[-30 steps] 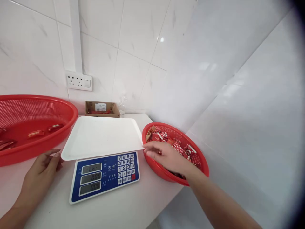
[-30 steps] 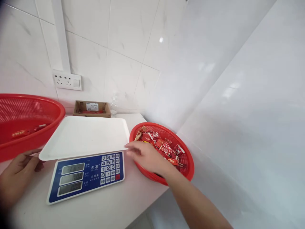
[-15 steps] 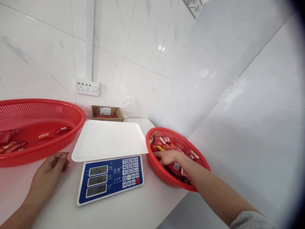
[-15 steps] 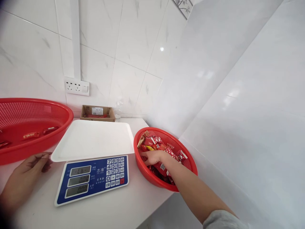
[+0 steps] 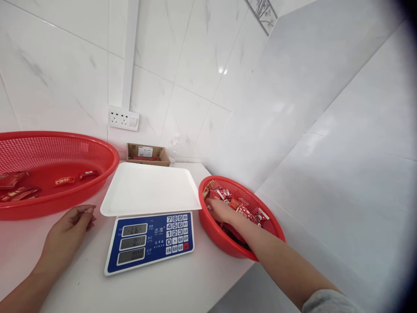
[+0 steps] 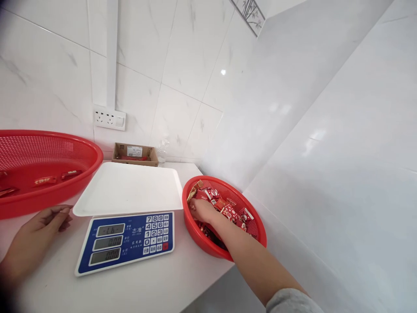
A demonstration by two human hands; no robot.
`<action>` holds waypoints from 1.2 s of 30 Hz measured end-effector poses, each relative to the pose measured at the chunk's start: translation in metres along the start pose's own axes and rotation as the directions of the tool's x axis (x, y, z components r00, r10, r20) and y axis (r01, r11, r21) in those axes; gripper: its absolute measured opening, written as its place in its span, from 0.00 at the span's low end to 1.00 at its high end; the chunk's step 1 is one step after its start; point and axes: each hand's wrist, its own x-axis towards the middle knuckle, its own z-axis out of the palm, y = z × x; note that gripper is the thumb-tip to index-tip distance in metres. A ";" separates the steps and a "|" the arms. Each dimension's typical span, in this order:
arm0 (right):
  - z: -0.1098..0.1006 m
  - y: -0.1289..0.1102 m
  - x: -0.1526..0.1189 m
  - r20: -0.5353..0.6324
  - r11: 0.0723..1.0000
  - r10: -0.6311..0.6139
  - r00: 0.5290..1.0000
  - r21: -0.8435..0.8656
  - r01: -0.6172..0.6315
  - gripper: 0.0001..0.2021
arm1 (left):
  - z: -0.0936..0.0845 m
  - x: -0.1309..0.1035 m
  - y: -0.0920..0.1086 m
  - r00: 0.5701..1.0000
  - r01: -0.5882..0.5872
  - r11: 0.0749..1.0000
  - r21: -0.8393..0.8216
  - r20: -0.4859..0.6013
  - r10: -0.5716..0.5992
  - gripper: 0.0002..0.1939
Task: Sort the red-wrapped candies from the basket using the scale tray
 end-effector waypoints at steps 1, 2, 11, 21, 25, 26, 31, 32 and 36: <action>-0.005 0.003 0.002 -0.043 1.000 0.011 0.999 0.029 -0.010 0.09 | 0.000 -0.001 0.001 1.000 -0.009 1.000 -0.011 0.003 0.009 0.20; -0.010 0.006 0.003 -0.091 0.998 0.028 0.995 0.060 -0.023 0.09 | 0.000 -0.001 0.001 1.000 -0.015 1.000 -0.016 0.005 0.015 0.20; -0.042 0.019 0.005 -0.317 0.929 0.232 0.920 0.351 -0.114 0.15 | -0.001 -0.001 0.001 0.999 -0.048 0.999 -0.014 -0.005 0.048 0.20; -0.052 -0.100 0.056 -0.170 0.891 -0.134 0.976 0.411 0.194 0.13 | -0.001 -0.011 0.014 0.996 -0.087 0.985 -0.151 -0.035 0.083 0.20; -0.050 -0.137 0.063 -0.131 0.885 -0.254 0.958 0.369 0.286 0.13 | -0.004 -0.015 0.017 0.996 -0.085 0.984 -0.155 -0.020 0.083 0.20; -0.049 -0.140 0.064 -0.130 0.890 -0.255 0.958 0.356 0.286 0.14 | -0.004 -0.015 0.018 0.997 -0.081 0.985 -0.155 -0.018 0.079 0.20; -0.043 -0.137 0.066 -0.099 0.920 -0.224 0.969 0.308 0.244 0.15 | -0.003 -0.014 0.016 0.998 -0.064 0.986 -0.156 0.005 0.066 0.21; -0.042 -0.136 0.066 -0.094 0.923 -0.225 0.970 0.299 0.243 0.15 | -0.003 -0.014 0.016 0.998 -0.062 0.986 -0.156 0.008 0.064 0.21; -0.033 -0.135 0.065 -0.104 0.929 -0.259 0.960 0.246 0.277 0.16 | -0.002 -0.013 0.016 0.998 -0.063 0.986 -0.155 0.017 0.066 0.21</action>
